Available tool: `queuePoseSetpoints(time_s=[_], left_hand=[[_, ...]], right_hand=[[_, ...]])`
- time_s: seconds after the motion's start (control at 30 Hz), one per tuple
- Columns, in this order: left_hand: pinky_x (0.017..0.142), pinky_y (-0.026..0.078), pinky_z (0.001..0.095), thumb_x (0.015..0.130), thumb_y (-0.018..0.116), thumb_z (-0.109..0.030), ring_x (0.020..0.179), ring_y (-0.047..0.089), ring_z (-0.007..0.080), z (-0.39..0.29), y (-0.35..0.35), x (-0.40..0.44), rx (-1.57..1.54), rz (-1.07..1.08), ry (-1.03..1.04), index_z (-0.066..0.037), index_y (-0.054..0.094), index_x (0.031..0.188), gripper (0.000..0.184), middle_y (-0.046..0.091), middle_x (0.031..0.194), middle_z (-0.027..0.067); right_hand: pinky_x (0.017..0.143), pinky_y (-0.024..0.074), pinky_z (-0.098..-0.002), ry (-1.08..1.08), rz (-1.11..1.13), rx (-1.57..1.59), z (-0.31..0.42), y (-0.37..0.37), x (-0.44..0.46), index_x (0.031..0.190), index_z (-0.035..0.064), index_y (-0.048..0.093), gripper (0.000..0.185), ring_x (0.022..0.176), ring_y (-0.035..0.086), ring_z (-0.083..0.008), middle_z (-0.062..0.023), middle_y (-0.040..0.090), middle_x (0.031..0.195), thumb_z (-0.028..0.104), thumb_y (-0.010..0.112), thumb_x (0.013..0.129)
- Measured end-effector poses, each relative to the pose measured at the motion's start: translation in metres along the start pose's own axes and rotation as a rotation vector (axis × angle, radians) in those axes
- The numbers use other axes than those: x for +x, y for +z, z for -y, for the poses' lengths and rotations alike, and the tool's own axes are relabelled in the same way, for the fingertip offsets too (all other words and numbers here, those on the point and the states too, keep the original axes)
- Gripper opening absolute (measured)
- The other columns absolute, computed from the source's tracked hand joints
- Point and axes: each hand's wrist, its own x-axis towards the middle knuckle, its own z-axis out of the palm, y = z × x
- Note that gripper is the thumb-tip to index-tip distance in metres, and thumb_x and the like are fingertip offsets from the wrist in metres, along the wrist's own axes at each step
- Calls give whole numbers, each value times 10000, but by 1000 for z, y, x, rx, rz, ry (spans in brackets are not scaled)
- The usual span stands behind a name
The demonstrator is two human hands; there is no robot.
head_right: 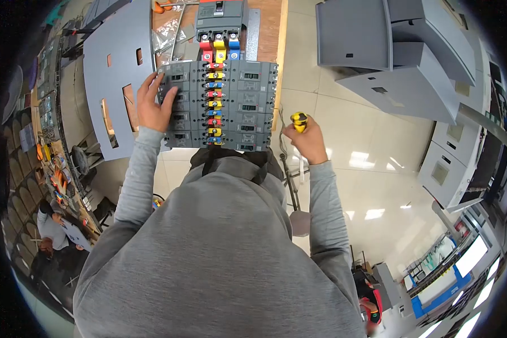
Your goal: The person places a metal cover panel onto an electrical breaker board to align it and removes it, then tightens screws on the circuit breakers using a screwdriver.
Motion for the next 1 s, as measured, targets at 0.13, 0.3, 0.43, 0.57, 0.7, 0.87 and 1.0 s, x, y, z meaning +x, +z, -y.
queuePoseSetpoints(time_s=[0.13, 0.3, 0.43, 0.57, 0.7, 0.87, 1.0], left_hand=[[989, 466, 417, 829, 797, -191, 1186, 562, 352, -6, -1, -8, 67, -82, 50, -39, 683, 1201, 417, 615, 1281, 161], [834, 508, 394, 804, 802, -110, 961, 637, 303, -47, 2, -15, -45, -25, 67, -41, 715, 1055, 274, 662, 1018, 126], [714, 531, 352, 796, 819, -141, 808, 656, 260, -72, 21, -25, -174, 135, 65, -24, 718, 973, 235, 661, 905, 107], [614, 530, 350, 776, 849, -197, 683, 653, 237, -91, 43, -34, -218, 269, -24, -11, 716, 922, 271, 661, 855, 92], [585, 524, 378, 762, 855, -326, 621, 642, 256, -101, 58, -33, -200, 296, -136, -20, 708, 852, 351, 652, 792, 88], [588, 519, 383, 758, 857, -359, 634, 642, 264, -102, 64, -30, -210, 287, -193, -15, 689, 813, 388, 655, 766, 100], [572, 504, 338, 747, 879, -308, 618, 615, 210, -102, 65, -30, -234, 272, -204, 3, 689, 803, 369, 645, 756, 97]], right_hand=[[489, 419, -253, -13, 65, 161, -8, 15, 7, 1140, 2, 565, 276, 532, 499, -75, -4, 594, 794, 66, 686, 901], [470, 401, -253, 11, 122, -90, -13, 8, 18, 1023, -4, 682, 212, 516, 482, -55, 19, 602, 684, 147, 750, 890], [543, 449, -241, 202, 121, 3, 28, 15, 17, 957, -2, 724, 234, 592, 549, -64, -19, 696, 783, 182, 812, 843], [669, 490, -232, 74, 38, 60, 12, 26, 31, 962, 0, 730, 240, 729, 619, -75, -23, 723, 840, 169, 826, 823], [705, 498, -233, 0, 76, 59, 0, 23, 38, 963, -1, 730, 228, 770, 635, -82, -16, 724, 848, 160, 823, 831], [688, 503, -243, -16, 70, -3, 8, 24, 34, 962, -7, 732, 219, 749, 634, -86, -16, 728, 844, 161, 813, 848], [683, 507, -243, -33, 54, 10, 5, 26, 33, 967, -13, 736, 223, 740, 634, -88, -26, 730, 841, 160, 813, 851]])
